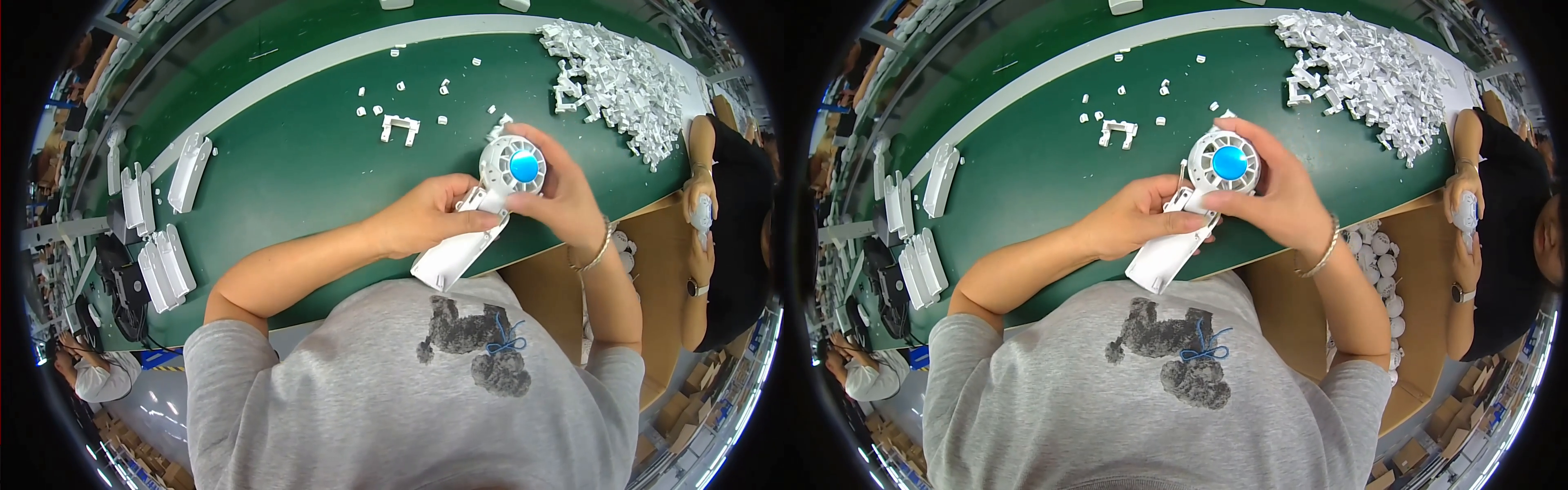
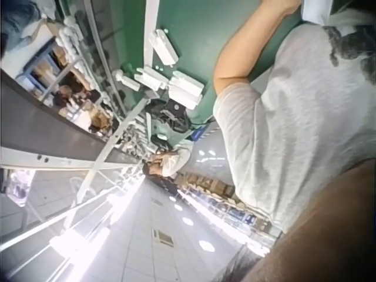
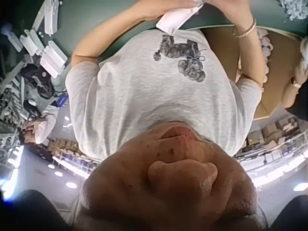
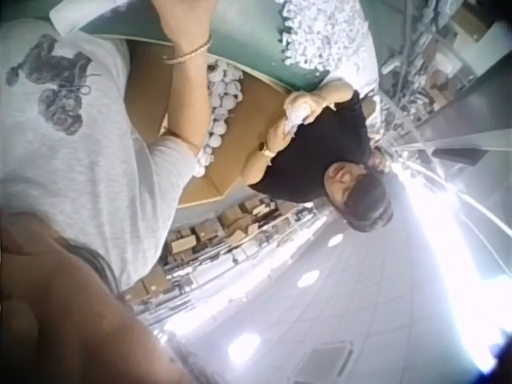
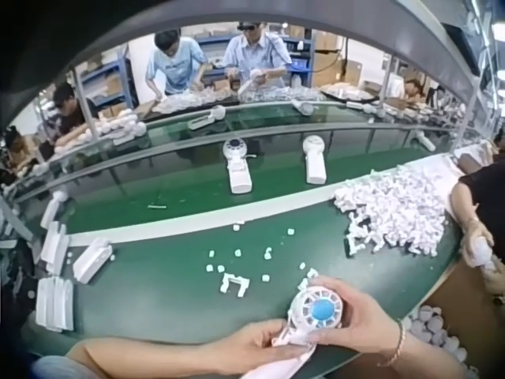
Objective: Assemble white plastic housing components on a manufacturing production line.
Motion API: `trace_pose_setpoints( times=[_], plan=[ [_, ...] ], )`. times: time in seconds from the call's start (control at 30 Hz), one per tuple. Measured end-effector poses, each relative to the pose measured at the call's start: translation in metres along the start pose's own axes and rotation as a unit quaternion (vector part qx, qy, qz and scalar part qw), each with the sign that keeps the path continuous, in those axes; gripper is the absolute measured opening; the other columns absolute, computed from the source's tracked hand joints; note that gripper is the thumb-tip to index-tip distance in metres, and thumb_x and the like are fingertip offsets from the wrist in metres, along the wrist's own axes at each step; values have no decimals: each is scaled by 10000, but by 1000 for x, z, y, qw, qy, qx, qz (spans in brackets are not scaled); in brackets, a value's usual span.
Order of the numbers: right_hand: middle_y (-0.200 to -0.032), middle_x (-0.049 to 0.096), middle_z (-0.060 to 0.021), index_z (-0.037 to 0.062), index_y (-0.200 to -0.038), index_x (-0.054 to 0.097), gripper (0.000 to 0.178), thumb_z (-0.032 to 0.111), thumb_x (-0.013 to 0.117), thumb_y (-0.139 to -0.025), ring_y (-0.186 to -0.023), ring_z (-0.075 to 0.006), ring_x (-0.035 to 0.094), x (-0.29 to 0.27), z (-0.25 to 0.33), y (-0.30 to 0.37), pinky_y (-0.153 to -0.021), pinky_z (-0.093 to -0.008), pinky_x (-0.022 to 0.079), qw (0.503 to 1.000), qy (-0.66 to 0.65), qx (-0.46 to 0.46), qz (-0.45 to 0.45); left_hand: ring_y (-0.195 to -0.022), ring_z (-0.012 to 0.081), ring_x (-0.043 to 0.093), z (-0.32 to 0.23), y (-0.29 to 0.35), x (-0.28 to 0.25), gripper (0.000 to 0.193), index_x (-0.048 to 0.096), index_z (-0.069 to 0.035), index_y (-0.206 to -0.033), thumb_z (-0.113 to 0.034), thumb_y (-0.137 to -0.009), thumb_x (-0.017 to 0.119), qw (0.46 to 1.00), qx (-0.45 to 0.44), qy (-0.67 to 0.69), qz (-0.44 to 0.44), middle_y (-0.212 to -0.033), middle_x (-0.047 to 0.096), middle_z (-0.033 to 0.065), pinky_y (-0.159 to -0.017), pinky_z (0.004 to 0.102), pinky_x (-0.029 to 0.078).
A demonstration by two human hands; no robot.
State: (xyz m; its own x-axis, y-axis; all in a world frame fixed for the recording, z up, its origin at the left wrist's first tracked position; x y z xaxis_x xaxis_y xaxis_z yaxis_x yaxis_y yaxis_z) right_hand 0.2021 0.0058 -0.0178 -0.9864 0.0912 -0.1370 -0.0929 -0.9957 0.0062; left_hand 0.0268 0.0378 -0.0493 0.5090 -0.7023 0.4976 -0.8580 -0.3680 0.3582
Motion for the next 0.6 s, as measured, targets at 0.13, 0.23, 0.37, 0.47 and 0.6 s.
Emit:
trace_pose_setpoints(
  times=[0.13,0.23,0.37,0.47,0.6],
  plan=[
    [-1076,528,-129,11,-1158,464,633,92,760,-604,-999,-204,526,20,16,11,-811,-323,454,999,-38,24,25,-828,119,579,5,3,1,299,502,6,-1065,-129,-819,605,1000,-7,-18,-5,-931,597,65,-708,240,483],
    [-1164,460,-136,-17,-1167,452,691,44,776,-560,-1061,-199,483,17,36,18,-891,-310,403,947,248,-205,13,-726,65,551,5,2,1,281,537,14,-995,-168,-804,633,999,22,-30,-8,-839,595,37,-618,213,451],
    [-1108,501,-137,-2,-1103,498,608,81,770,-566,-996,-227,518,16,48,19,-839,-307,429,944,251,-214,-12,-725,81,555,-4,4,4,312,536,22,-1010,-187,-797,629,990,93,-108,-11,-824,597,48,-614,225,449],
    [-1104,505,-97,20,-1114,482,603,96,769,-589,-975,-197,516,17,27,10,-837,-308,428,996,64,-61,-9,-719,108,560,-6,7,3,330,553,15,-1000,-211,-774,636,979,96,-175,-50,-815,600,68,-621,249,452],
    [-1195,434,-70,26,-1212,412,727,79,767,-580,-1077,-184,455,16,10,0,-913,-301,368,998,14,30,62,-801,63,528,-20,19,-2,290,541,1,-1025,-145,-794,636,952,78,-288,-70,-875,587,35,-676,227,447]
  ],
)
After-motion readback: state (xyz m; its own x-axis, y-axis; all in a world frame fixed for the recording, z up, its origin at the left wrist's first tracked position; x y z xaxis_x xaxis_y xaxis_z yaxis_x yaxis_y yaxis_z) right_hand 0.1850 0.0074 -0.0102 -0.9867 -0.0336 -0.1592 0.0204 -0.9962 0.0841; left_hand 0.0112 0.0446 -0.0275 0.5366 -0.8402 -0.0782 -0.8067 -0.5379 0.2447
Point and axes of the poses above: each hand's wrist, its own y-axis away from the middle knuckle, its own x-axis out of the palm, z = x × y, the point moved 3 cm from there along -y, towards the middle knuckle
